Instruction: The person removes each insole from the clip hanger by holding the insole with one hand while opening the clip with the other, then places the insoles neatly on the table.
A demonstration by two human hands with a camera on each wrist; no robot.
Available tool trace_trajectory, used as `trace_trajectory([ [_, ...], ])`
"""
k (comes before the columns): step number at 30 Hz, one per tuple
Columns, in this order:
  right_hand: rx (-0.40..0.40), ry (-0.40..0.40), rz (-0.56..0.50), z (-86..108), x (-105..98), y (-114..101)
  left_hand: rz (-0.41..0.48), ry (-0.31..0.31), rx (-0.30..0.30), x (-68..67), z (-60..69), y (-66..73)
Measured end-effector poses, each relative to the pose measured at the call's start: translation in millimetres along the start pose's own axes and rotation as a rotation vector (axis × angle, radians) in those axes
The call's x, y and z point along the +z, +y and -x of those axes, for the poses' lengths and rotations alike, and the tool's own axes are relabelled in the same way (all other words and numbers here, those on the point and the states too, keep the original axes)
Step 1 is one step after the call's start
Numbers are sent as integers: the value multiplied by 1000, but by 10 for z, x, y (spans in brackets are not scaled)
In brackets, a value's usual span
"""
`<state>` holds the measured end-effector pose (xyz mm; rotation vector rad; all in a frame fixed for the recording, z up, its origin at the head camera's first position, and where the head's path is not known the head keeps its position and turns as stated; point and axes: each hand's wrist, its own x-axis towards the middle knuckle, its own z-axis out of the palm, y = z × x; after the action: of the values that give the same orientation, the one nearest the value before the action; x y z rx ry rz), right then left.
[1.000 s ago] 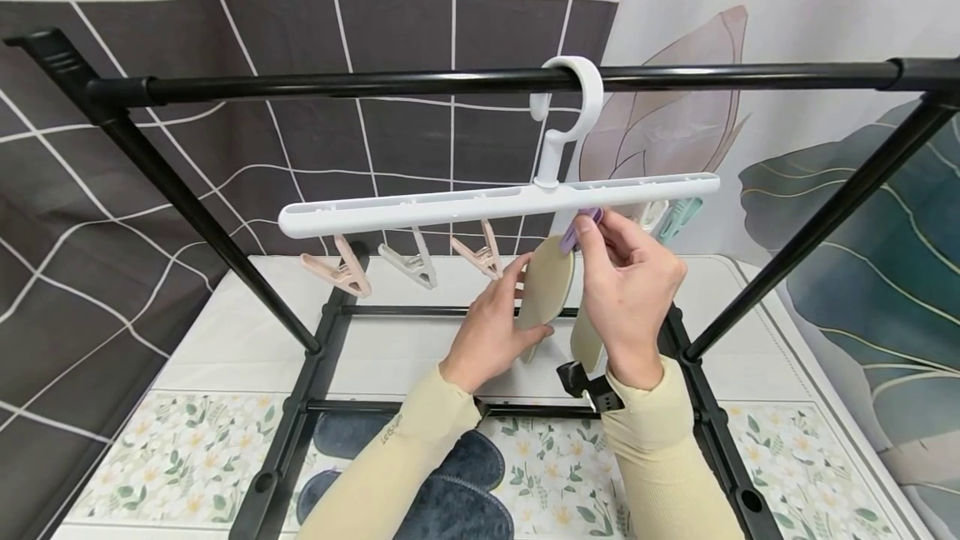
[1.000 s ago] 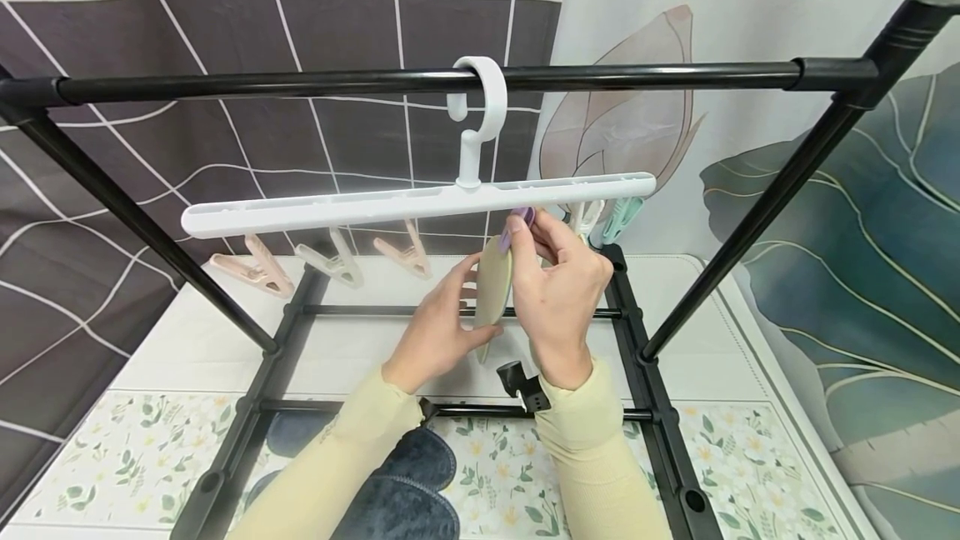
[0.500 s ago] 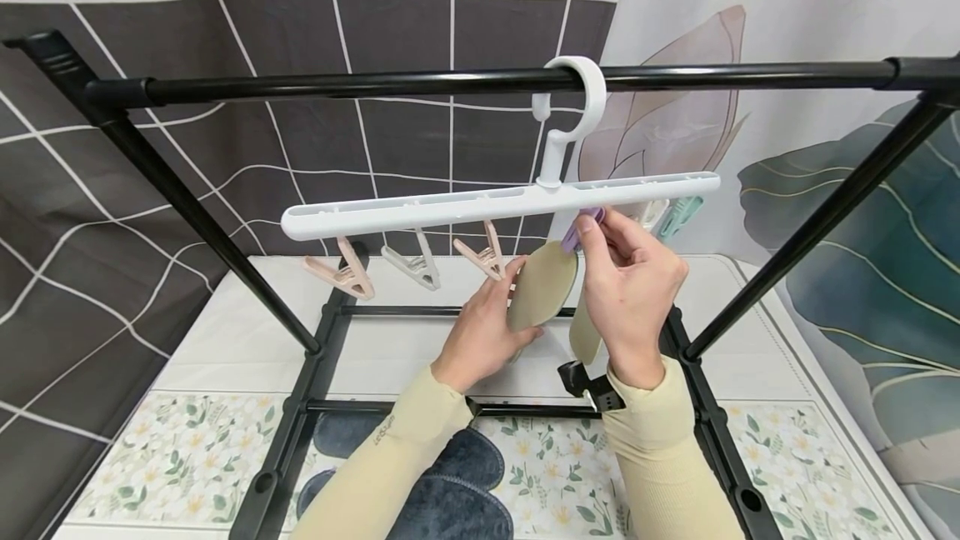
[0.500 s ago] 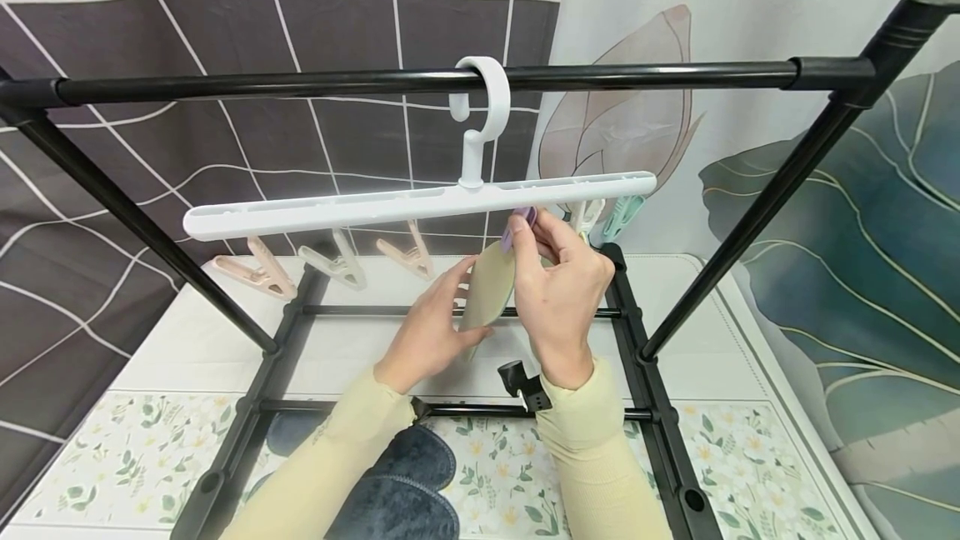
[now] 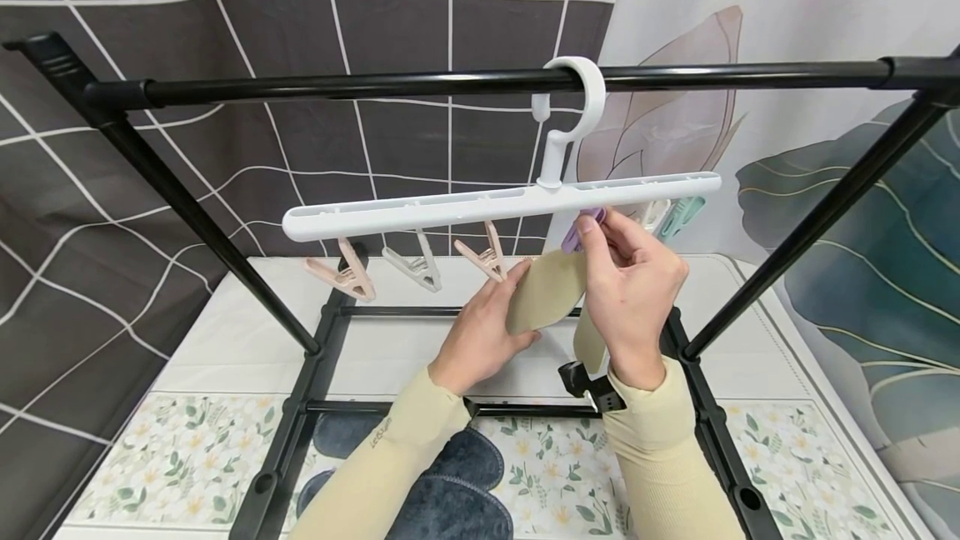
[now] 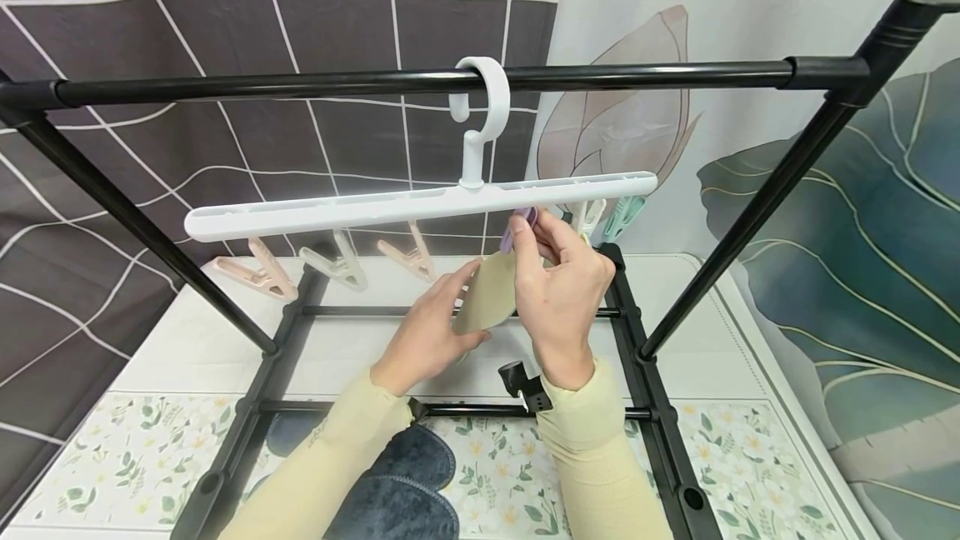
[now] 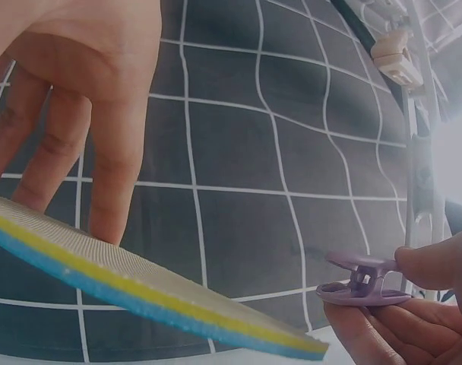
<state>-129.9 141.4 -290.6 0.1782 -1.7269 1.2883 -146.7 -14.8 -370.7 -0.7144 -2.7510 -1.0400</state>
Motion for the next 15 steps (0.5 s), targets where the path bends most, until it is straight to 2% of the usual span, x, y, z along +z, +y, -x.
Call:
trace_trajectory([
  [8, -2, 1, 3, 7, -5, -13, -25, -17, 11, -6, 23, 28],
  [15, -6, -1, 19, 6, -15, -14, -40, -15, 73, -11, 37, 22],
])
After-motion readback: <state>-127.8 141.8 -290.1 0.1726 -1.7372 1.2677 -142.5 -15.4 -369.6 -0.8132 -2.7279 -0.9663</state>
